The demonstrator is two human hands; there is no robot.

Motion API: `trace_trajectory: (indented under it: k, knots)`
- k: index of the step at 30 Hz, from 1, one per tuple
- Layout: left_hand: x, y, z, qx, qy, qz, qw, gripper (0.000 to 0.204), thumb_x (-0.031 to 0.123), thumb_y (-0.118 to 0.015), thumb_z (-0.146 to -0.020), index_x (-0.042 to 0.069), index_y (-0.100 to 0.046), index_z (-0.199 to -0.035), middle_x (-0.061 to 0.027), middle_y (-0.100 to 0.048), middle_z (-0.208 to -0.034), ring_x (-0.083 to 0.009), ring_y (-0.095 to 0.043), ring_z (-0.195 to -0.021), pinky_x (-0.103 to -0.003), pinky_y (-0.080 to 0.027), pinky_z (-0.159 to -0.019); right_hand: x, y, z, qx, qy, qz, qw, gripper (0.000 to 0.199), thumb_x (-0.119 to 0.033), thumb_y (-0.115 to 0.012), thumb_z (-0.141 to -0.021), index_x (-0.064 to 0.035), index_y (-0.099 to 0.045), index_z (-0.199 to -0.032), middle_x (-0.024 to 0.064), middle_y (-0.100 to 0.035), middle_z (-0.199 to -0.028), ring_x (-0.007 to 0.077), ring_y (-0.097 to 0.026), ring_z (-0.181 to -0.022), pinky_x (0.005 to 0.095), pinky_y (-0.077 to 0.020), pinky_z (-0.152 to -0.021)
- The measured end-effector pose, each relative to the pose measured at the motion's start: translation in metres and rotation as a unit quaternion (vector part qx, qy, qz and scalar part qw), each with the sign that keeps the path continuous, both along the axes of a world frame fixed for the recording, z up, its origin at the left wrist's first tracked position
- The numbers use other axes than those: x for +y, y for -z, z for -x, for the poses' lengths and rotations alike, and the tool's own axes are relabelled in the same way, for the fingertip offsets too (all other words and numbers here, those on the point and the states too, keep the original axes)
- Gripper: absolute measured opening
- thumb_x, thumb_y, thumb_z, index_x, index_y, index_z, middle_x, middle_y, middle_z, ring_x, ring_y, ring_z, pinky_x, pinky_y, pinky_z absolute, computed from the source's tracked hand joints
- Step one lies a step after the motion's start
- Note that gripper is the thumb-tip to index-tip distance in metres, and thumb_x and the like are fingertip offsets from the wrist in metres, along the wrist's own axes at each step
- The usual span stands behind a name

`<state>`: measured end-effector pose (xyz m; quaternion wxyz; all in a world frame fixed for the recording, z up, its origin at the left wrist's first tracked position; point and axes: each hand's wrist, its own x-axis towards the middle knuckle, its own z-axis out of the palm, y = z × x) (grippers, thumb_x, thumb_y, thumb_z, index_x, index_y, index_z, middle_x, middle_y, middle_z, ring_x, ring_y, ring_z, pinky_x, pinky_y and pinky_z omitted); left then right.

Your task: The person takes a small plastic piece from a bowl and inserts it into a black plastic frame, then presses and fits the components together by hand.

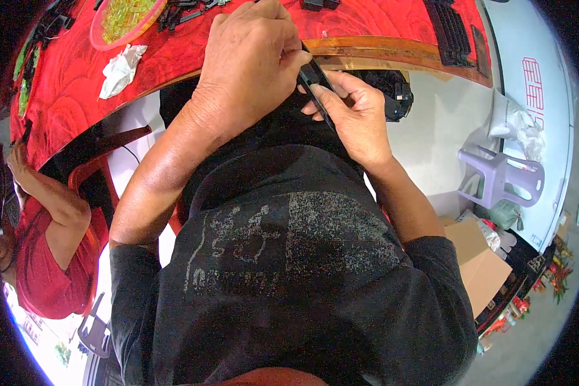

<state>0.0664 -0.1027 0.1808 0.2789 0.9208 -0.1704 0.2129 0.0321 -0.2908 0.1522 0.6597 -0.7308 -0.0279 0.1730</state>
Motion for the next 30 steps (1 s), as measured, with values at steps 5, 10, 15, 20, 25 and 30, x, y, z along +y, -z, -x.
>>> trace_trajectory:
  k: [5,10,15,20,25,30]
  knots:
    - [0.001,0.005,0.003,-0.008,0.006,0.049,0.999,0.012,0.015,-0.075,-0.068,0.004,-0.072,-0.071,-0.0092,-0.063,-0.085,-0.0275,-0.06,-0.087,-0.043,-0.042,-0.077,0.001,-0.001,0.001,-0.002,-0.003,-0.01,1.0,0.022,-0.009,-0.061,-0.099,0.0015,-0.067,-0.117,0.0057,-0.072,-0.101,0.0107,-0.068,-0.076,0.0241,-0.0548,-0.067]
    - [0.003,0.005,0.007,-0.008,0.011,0.09,0.996,0.011,0.015,-0.075,-0.069,0.004,-0.071,-0.071,-0.0073,-0.064,-0.086,-0.027,-0.06,-0.088,-0.043,-0.041,-0.076,0.002,-0.004,0.002,0.004,-0.002,0.008,1.0,0.022,-0.009,-0.061,-0.099,0.0012,-0.067,-0.117,0.0059,-0.073,-0.101,0.011,-0.069,-0.077,0.024,-0.0551,-0.068]
    - [0.001,0.006,0.01,-0.017,0.001,0.091,0.996,0.011,0.014,-0.075,-0.069,0.005,-0.071,-0.073,-0.0068,-0.063,-0.087,-0.0271,-0.059,-0.088,-0.043,-0.04,-0.075,0.005,-0.007,0.002,0.002,-0.002,0.013,1.0,0.022,-0.009,-0.061,-0.098,0.0009,-0.067,-0.117,0.0058,-0.073,-0.101,0.011,-0.069,-0.077,0.0237,-0.0549,-0.067]
    - [0.002,0.008,0.01,-0.023,-0.005,0.106,0.994,0.011,0.013,-0.074,-0.069,0.004,-0.07,-0.072,-0.0066,-0.063,-0.087,-0.0271,-0.058,-0.087,-0.042,-0.04,-0.075,0.004,-0.006,0.002,0.003,0.0,0.013,1.0,0.022,-0.008,-0.062,-0.098,0.0009,-0.067,-0.117,0.0056,-0.073,-0.101,0.0108,-0.068,-0.077,0.0234,-0.0548,-0.068]
    - [0.003,0.007,0.011,-0.02,-0.005,0.111,0.994,0.01,0.012,-0.074,-0.069,0.004,-0.07,-0.072,-0.0068,-0.063,-0.086,-0.0266,-0.058,-0.087,-0.042,-0.039,-0.076,-0.001,-0.003,0.002,0.019,0.019,0.011,1.0,0.024,-0.008,-0.064,-0.096,0.0012,-0.067,-0.118,0.0066,-0.073,-0.1,0.0112,-0.069,-0.077,0.0232,-0.054,-0.067]
    - [0.004,0.009,0.009,-0.023,-0.01,0.126,0.992,0.009,0.012,-0.073,-0.069,0.004,-0.071,-0.073,-0.0069,-0.064,-0.085,-0.0264,-0.059,-0.085,-0.042,-0.039,-0.076,-0.007,-0.003,0.004,0.034,0.024,0.001,0.999,0.025,-0.006,-0.065,-0.095,0.0017,-0.067,-0.118,0.0087,-0.073,-0.101,0.0124,-0.069,-0.076,0.0235,-0.053,-0.067]
